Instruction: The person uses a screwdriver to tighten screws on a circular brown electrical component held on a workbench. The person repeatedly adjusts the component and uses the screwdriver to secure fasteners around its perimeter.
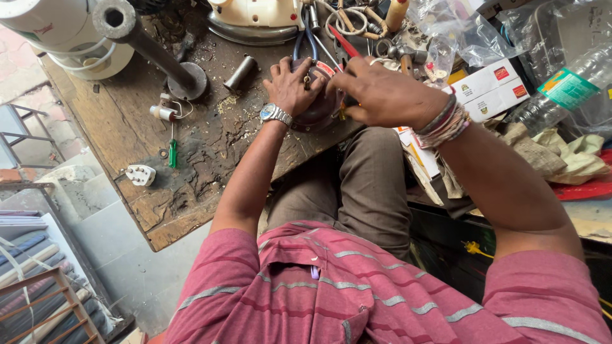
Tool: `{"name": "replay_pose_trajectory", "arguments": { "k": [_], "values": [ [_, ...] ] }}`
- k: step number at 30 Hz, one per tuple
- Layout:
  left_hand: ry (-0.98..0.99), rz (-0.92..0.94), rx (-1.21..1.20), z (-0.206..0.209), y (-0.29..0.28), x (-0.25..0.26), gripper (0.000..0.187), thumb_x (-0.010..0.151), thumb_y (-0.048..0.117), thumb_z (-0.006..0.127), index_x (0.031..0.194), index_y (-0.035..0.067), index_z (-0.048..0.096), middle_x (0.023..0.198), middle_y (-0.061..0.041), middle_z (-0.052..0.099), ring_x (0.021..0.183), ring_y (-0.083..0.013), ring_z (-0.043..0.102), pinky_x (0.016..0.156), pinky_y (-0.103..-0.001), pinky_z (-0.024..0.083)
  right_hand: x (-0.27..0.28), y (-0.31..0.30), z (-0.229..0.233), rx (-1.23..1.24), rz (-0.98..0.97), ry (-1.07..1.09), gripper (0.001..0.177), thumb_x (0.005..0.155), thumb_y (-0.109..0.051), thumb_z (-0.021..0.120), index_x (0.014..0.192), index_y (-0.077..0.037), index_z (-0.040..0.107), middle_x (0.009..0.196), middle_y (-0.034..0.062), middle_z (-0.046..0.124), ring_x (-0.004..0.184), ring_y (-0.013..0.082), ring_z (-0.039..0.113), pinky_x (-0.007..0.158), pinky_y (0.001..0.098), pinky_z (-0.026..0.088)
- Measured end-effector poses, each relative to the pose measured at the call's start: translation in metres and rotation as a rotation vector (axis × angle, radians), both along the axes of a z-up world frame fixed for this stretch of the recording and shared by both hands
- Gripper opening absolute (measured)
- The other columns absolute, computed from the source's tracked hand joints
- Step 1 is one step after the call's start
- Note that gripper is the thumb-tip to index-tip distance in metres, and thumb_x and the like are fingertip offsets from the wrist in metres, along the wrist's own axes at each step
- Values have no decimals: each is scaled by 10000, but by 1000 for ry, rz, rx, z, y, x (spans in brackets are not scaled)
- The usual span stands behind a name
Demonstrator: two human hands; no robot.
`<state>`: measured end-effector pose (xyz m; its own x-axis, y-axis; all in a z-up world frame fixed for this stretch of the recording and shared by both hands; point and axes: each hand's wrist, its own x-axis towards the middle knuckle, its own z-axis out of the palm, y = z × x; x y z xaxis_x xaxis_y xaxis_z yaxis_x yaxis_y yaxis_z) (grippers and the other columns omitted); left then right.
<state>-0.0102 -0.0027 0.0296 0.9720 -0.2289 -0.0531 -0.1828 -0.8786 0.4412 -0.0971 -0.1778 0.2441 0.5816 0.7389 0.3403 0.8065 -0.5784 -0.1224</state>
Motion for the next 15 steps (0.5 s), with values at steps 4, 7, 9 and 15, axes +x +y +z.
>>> {"name": "replay_pose_trajectory", "arguments": {
  "k": [4,7,9,15],
  "values": [
    [-9,2,12,2,0,0,700,820,700,608,1427,354,572,1478,-168,440,1338,-395,405,999,-628,359,-4,5,-9,-535,-596,418,447,1074,-542,588,1291,-152,601,944,131,659,926,312,683,800,455,543],
    [-3,6,1,-2,-1,0,710,833,720,601,1438,351,563,1490,-162,438,1355,-389,406,1019,-626,361,-3,4,-10,-367,-353,188,283,1008,-390,620,1206,-188,640,954,113,641,872,298,695,732,429,569],
    [18,7,9,-10,0,2,750,834,743,599,1466,344,528,1513,-169,420,1374,-390,397,1020,-633,362,-3,1,-9,-104,-104,-105,389,759,-304,723,1125,-202,639,945,123,636,834,310,704,659,396,586],
    [-33,-103,65,-37,6,15,1112,700,836,682,1577,269,300,1564,-221,316,1396,-417,320,944,-655,354,-6,-1,-20,-507,-614,373,434,1064,-509,646,1299,-149,593,970,115,640,845,265,677,743,446,560]
  ]
}}
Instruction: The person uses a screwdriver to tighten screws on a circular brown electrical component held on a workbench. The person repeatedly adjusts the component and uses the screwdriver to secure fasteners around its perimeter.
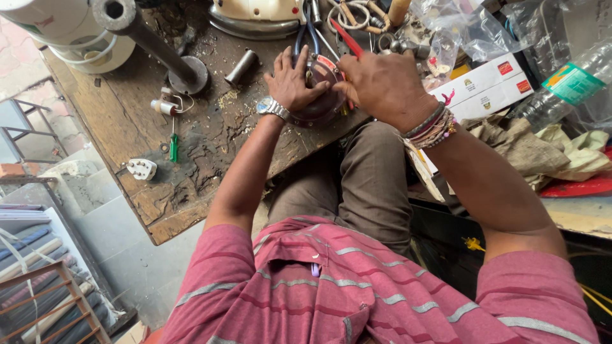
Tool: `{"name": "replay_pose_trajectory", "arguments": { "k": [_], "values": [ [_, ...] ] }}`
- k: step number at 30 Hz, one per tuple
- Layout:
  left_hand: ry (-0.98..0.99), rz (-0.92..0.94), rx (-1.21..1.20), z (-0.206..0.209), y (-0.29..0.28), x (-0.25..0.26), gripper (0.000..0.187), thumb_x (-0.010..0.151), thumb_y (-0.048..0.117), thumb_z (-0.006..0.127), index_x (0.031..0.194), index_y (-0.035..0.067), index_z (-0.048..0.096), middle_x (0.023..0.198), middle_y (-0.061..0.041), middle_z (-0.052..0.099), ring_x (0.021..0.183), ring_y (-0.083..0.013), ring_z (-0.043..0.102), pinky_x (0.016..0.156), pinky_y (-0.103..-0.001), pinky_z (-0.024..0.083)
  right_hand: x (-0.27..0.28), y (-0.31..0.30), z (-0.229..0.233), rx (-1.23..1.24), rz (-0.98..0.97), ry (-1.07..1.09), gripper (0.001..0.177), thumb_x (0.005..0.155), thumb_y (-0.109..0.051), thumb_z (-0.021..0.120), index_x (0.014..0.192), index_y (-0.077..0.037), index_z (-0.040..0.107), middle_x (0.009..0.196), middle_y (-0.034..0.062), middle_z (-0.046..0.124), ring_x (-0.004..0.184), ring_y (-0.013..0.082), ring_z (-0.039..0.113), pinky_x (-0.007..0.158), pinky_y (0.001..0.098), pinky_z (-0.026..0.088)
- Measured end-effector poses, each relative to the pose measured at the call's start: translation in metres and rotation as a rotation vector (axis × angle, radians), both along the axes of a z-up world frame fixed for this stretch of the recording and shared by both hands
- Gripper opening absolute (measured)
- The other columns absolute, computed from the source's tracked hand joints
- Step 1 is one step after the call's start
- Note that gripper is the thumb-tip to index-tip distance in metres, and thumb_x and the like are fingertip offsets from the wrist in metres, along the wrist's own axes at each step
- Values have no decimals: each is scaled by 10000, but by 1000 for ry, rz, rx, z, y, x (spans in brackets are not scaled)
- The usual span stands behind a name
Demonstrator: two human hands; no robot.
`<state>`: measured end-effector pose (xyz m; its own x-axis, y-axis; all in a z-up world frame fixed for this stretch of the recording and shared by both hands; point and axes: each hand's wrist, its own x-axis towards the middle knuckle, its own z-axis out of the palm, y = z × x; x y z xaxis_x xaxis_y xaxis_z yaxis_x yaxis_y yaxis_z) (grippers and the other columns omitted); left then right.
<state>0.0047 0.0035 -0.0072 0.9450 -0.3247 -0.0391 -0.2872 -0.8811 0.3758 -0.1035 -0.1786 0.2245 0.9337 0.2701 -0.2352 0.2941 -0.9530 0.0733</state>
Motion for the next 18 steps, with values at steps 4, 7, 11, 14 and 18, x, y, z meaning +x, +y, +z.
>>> {"name": "replay_pose_trajectory", "arguments": {
  "k": [4,7,11,14,18],
  "values": [
    [0,-72,-46,8,9,3,1193,697,877,673,1600,206,275,1558,-204,369,1396,-389,362,949,-602,387,-9,-10,-21,471,262,-317,532,876,-116,776,1353,-168,546,1112,128,596,986,280,658,842,405,587],
    [129,-24,78,28,15,-9,1249,692,904,611,1634,169,245,1446,-199,464,1298,-353,460,946,-545,426,-21,-12,-53,850,125,-332,637,947,-12,773,1486,-147,462,1203,151,598,1010,263,662,884,398,595],
    [286,48,270,61,19,-9,1332,722,934,526,1705,123,138,1173,-198,636,1015,-308,648,984,-538,426,-21,-16,-87,1067,28,-503,720,1036,84,708,1587,-182,329,1297,103,623,1134,211,700,948,315,620],
    [-1,37,409,56,20,-13,1268,761,985,560,1610,115,200,1425,-242,471,1269,-364,483,996,-674,358,-27,-31,-98,1161,8,-536,703,1114,122,650,1596,-197,247,1286,91,611,1157,182,714,924,259,657],
    [-266,-175,201,31,12,3,1167,697,927,610,1550,216,251,1536,-260,354,1412,-478,375,974,-792,297,-28,-44,-92,1276,19,-502,618,1152,141,603,1563,-166,259,1293,104,572,1145,175,713,910,261,667]
  ]
}}
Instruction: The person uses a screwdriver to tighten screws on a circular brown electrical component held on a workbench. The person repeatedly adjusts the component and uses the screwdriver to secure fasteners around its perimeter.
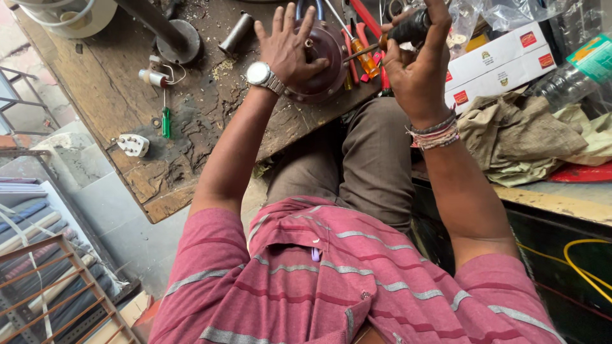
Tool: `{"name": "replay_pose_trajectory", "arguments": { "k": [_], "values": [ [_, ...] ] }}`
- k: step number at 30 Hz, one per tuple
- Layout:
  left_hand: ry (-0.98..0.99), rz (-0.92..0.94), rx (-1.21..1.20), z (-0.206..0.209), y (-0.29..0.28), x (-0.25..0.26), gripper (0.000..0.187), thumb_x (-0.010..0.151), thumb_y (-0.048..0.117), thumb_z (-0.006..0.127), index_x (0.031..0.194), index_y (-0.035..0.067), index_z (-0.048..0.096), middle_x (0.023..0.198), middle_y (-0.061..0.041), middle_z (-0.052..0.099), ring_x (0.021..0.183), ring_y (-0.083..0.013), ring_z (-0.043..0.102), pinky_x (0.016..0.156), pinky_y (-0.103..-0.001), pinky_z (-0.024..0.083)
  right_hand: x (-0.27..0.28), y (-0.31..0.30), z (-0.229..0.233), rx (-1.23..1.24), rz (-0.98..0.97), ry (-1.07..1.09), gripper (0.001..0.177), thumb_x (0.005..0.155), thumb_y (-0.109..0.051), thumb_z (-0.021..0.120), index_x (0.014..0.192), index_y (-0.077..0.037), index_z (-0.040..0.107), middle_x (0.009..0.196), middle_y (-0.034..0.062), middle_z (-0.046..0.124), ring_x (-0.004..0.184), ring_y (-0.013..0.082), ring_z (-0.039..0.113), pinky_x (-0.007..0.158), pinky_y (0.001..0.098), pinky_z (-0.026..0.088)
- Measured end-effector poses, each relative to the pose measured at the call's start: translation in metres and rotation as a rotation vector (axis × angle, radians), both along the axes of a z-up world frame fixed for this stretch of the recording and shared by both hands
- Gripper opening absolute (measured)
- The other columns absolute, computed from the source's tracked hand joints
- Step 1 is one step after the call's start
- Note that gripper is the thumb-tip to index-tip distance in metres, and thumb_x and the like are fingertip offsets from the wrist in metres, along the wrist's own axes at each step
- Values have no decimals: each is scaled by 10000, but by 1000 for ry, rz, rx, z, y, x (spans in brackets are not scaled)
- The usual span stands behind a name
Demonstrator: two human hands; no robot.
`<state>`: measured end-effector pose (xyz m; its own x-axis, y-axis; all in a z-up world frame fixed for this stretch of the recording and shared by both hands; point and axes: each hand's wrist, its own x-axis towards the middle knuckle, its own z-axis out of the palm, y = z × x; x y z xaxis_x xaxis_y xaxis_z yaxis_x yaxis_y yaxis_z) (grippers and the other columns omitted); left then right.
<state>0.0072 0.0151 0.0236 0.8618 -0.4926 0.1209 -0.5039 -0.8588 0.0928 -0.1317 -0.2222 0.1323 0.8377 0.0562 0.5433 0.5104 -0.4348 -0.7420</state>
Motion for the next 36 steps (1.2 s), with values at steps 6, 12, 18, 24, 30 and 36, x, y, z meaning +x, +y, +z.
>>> {"name": "replay_pose_trajectory", "arguments": {
  "k": [6,12,18,24,30,36],
  "values": [
    [273,82,-190,-33,-3,-4,836,890,784,587,1567,321,421,1576,-258,324,1435,-468,318,1027,-645,354,2,1,6,-14,-4,52,567,1134,148,616,1517,-135,309,1244,95,609,1092,165,729,887,275,671],
    [185,138,-268,-38,-5,-13,790,870,770,613,1518,334,493,1521,-251,388,1367,-444,370,991,-578,388,5,2,4,-73,-27,38,565,1101,156,624,1484,-124,317,1216,101,601,1057,168,722,851,283,643],
    [188,154,-273,-37,-6,-13,794,860,765,620,1515,336,491,1518,-267,371,1371,-459,359,983,-589,377,13,4,18,-191,40,-18,530,1095,157,620,1441,-110,318,1210,116,590,1153,199,721,923,284,629],
    [211,152,-234,-36,-8,-11,791,861,761,592,1521,342,474,1531,-274,351,1376,-468,351,971,-585,380,19,-7,42,-453,205,-19,550,968,142,667,1408,-98,441,1227,106,632,1116,279,661,976,383,564],
    [196,147,-243,-34,-8,-13,793,855,765,602,1515,340,490,1524,-271,360,1373,-467,352,980,-589,378,41,-12,45,-421,327,65,399,1015,71,636,1350,-95,497,1131,62,660,1054,180,691,965,308,580],
    [186,161,-271,-25,-8,-17,780,845,744,644,1486,319,521,1493,-263,380,1348,-454,368,975,-593,373,48,35,-3,341,73,239,206,1094,-228,662,1238,-82,650,934,-2,668,804,93,626,752,288,561]
  ]
}}
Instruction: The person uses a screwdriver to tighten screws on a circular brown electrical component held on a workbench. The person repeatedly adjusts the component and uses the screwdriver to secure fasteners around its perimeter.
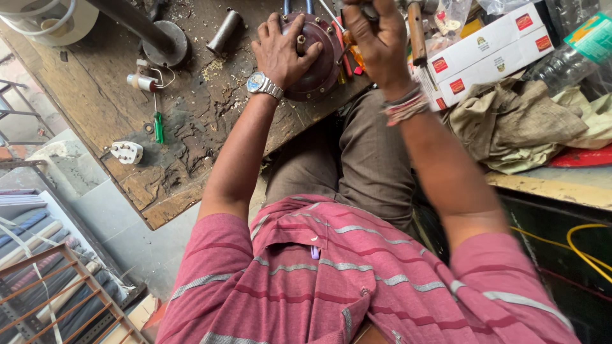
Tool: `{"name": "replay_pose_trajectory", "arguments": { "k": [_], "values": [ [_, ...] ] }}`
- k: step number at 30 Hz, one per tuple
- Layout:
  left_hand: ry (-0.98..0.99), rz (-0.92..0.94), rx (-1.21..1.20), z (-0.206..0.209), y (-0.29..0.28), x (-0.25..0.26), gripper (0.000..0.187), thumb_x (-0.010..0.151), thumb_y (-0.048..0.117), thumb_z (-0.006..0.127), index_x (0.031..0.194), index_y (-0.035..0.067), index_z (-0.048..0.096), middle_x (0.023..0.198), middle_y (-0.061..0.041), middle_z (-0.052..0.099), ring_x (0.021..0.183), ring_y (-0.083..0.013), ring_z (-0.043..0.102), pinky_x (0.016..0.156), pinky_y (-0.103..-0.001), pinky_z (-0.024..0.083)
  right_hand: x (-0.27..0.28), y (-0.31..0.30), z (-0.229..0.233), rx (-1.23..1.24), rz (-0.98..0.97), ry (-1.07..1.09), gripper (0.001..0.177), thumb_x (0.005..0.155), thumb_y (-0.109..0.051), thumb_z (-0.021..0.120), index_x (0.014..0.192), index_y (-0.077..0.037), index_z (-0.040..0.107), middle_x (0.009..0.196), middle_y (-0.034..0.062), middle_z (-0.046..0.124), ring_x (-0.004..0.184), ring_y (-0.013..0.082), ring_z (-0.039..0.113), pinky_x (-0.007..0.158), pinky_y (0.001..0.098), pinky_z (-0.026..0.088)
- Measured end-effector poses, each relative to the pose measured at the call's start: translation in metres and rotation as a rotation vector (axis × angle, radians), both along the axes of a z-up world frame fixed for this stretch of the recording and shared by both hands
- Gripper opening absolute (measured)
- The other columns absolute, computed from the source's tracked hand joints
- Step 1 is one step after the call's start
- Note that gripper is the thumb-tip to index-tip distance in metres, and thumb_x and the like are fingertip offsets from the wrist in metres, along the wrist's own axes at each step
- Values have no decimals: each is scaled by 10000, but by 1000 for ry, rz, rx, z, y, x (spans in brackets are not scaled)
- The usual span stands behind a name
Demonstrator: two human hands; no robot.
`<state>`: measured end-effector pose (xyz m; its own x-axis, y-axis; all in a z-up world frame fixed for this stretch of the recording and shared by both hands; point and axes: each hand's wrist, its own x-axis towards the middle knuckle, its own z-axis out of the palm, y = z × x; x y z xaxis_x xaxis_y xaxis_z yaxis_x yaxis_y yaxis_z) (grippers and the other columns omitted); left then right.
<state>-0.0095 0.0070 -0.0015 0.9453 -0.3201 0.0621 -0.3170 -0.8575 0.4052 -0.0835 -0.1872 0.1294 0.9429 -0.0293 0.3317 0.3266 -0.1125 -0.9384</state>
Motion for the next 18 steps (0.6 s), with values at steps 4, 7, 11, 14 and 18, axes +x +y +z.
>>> {"name": "replay_pose_trajectory", "arguments": {
  "k": [4,7,11,14,18],
  "values": [
    [6,11,-3,1,-1,2,706,883,697,627,1469,312,545,1493,-240,392,1346,-442,374,971,-593,377,7,21,-44,316,-177,-200,235,1064,-267,677,1073,-36,642,824,17,614,712,123,573,697,291,542],
    [4,26,22,0,-4,6,655,917,668,597,1461,305,550,1482,-222,400,1341,-436,371,965,-600,376,27,8,-55,366,41,-97,296,1059,-290,681,945,-18,654,669,16,547,471,89,456,456,239,389],
    [-47,24,10,2,-4,-4,629,931,643,594,1463,308,561,1480,-207,403,1352,-422,377,980,-614,381,46,-23,-21,211,546,192,381,1060,-343,700,943,14,640,718,53,592,551,118,532,504,263,414],
    [15,44,9,7,-5,2,631,901,637,587,1446,321,554,1469,-220,392,1338,-432,367,960,-606,385,46,-31,29,-343,545,-23,394,1127,-353,622,1031,26,677,796,57,662,708,152,642,606,298,500],
    [36,55,23,-3,-3,-2,641,928,656,559,1464,306,531,1482,-234,386,1340,-447,366,960,-628,379,13,-30,77,-1688,18,-169,560,1091,-554,599,947,-29,729,703,133,681,568,286,650,484,393,524]
  ]
}}
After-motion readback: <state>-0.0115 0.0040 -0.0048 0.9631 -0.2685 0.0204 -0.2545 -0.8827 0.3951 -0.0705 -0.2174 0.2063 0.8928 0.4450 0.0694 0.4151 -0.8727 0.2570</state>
